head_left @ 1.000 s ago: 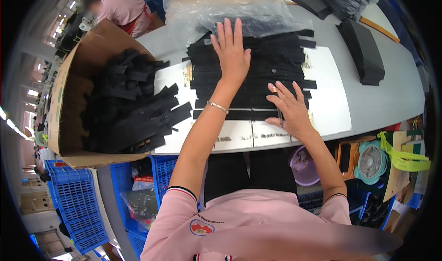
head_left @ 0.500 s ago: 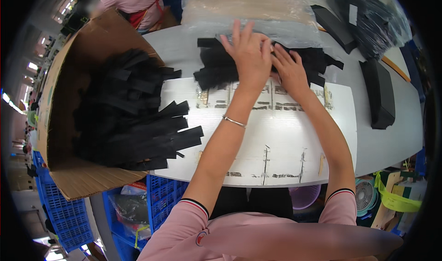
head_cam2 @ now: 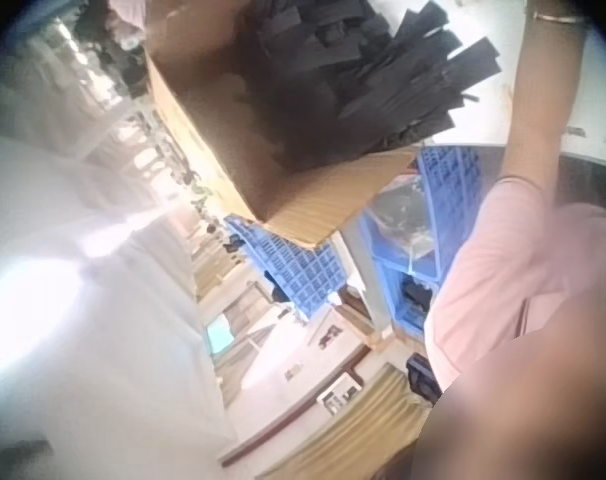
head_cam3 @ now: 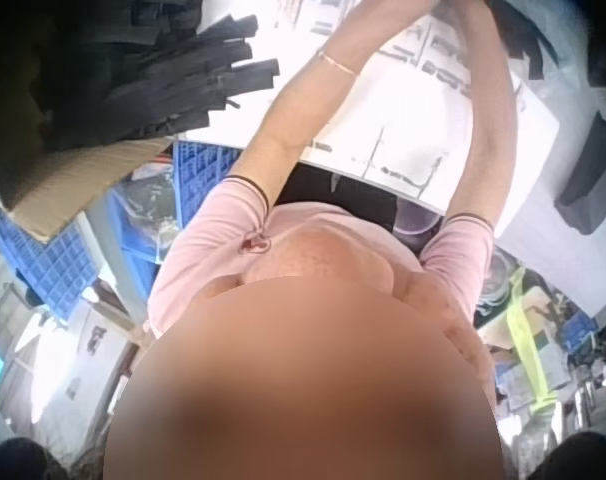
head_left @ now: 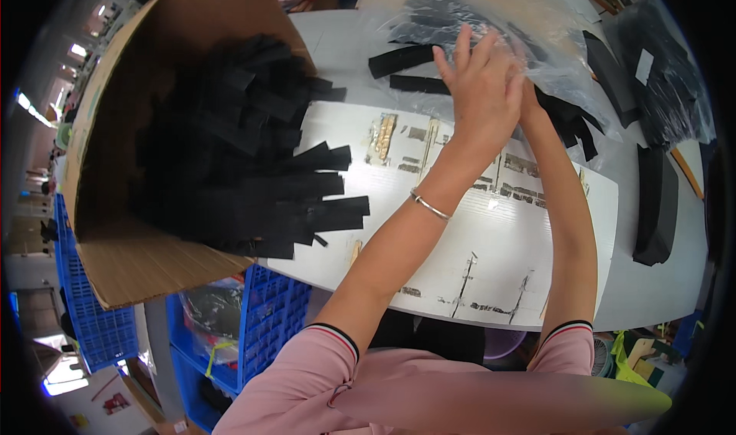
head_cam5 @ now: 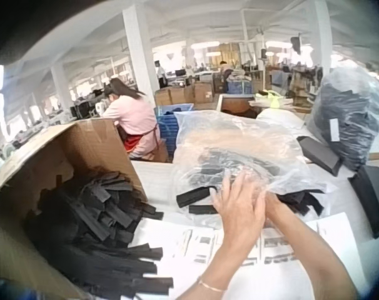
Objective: The recorder is using a pen to mark specific points on black straps placed on a measurement guide.
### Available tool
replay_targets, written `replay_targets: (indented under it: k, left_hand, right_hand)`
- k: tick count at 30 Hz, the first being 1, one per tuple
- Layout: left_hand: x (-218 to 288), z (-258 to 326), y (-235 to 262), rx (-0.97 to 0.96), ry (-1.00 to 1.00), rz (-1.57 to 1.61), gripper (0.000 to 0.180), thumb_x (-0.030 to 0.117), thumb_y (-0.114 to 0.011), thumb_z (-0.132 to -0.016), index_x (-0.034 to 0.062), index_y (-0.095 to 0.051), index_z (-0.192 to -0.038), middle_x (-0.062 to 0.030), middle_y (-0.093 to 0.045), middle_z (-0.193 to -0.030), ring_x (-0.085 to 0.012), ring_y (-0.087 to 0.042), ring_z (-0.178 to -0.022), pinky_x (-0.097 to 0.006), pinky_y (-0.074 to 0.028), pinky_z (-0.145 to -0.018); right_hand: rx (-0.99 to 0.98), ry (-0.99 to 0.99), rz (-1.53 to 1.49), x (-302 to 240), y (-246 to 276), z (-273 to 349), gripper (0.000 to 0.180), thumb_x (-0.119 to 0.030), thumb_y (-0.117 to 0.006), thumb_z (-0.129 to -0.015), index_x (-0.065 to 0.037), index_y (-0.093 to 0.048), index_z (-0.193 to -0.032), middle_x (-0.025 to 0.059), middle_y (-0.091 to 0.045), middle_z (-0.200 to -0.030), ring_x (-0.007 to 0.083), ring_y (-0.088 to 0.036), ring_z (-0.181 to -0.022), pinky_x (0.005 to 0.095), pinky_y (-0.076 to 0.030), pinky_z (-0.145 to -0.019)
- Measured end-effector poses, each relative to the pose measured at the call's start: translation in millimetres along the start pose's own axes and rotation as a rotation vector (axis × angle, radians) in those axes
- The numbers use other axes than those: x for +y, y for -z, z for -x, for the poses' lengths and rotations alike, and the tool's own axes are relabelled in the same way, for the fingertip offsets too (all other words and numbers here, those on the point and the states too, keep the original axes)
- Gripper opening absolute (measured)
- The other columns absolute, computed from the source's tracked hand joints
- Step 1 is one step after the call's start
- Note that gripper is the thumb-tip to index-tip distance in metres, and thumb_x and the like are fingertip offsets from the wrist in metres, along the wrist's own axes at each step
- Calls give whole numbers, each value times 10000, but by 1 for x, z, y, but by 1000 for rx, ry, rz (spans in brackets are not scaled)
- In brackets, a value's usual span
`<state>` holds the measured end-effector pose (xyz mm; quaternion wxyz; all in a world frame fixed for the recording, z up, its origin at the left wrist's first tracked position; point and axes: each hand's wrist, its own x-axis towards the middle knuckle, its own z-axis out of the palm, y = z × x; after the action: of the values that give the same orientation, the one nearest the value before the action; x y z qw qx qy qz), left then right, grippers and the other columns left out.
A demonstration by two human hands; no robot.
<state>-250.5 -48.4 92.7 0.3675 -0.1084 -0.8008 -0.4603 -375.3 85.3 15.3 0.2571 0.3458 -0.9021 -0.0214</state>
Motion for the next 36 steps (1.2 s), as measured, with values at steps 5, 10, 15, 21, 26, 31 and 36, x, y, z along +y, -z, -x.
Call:
replay_targets:
  k: [5, 10, 15, 21, 26, 31, 36]
  left_hand:
    - [9, -2, 9, 59, -6, 73, 352, 146, -761, -809, 31, -706, -1136, -202, -567, -1392, -449, -329, -1470, -689, -64, -1207]
    - [38, -2, 11, 100, -92, 186, 216, 166, -756, -804, 32, -752, -973, -173, -611, -1303, -427, -389, -1401, -717, -101, -1191]
    - [63, 50, 57, -85, -91, 135, 226, 219, -742, -877, 69, -763, -1045, -151, -661, -1317, -388, -408, -1449, -660, -124, -1203]
    - [70, 137, 164, -106, 26, 51, 209, 112, -776, -864, 120, -776, -1072, -72, -720, -1271, -316, -570, -1351, -543, -249, -1223]
    - [36, 184, 247, -18, 161, -164, 270, -38, -660, -888, 36, -742, -1134, -114, -716, -1271, -305, -600, -1325, -480, -328, -1209]
    - [6, 204, 295, 6, 264, -308, 420, -95, -544, -849, 46, -717, -1204, -118, -683, -1328, -333, -534, -1392, -506, -288, -1237]
    - [6, 212, 300, 9, 272, -356, 350, -54, -604, -895, 46, -718, -1210, -120, -688, -1327, -331, -534, -1393, -496, -300, -1228]
  right_hand:
    - [-50, -134, -540, -61, 76, 55, 503, -138, -654, -920, -63, -553, -1406, 185, -575, -1432, 381, -494, -1376, 494, -379, -1147]
    - [-151, -73, -442, -113, 141, 134, 472, -38, -719, -880, -37, -598, -1337, 194, -633, -1345, 397, -546, -1309, 494, -405, -1126]
    - [-163, -173, -629, -180, 175, 176, 396, -33, -725, -885, -39, -643, -1272, 191, -659, -1296, 398, -589, -1252, 508, -429, -1093]
    - [-109, -429, -1299, -279, 174, 141, 302, -25, -637, -893, -24, -650, -1195, 173, -689, -1175, 410, -620, -1152, 462, -512, -944]
    - [267, 136, -740, -317, 141, 90, 262, -92, -654, -850, -89, -663, -1112, 85, -679, -986, 286, -652, -1044, 357, -496, -911]
    - [284, 82, -638, -336, 125, 70, 163, -71, -643, -823, -110, -628, -981, 21, -605, -848, 223, -633, -928, 357, -486, -869]
    - [167, -74, -766, -319, 156, 89, 292, -3, -634, -879, -117, -660, -1146, 73, -680, -941, 278, -656, -955, 374, -518, -880]
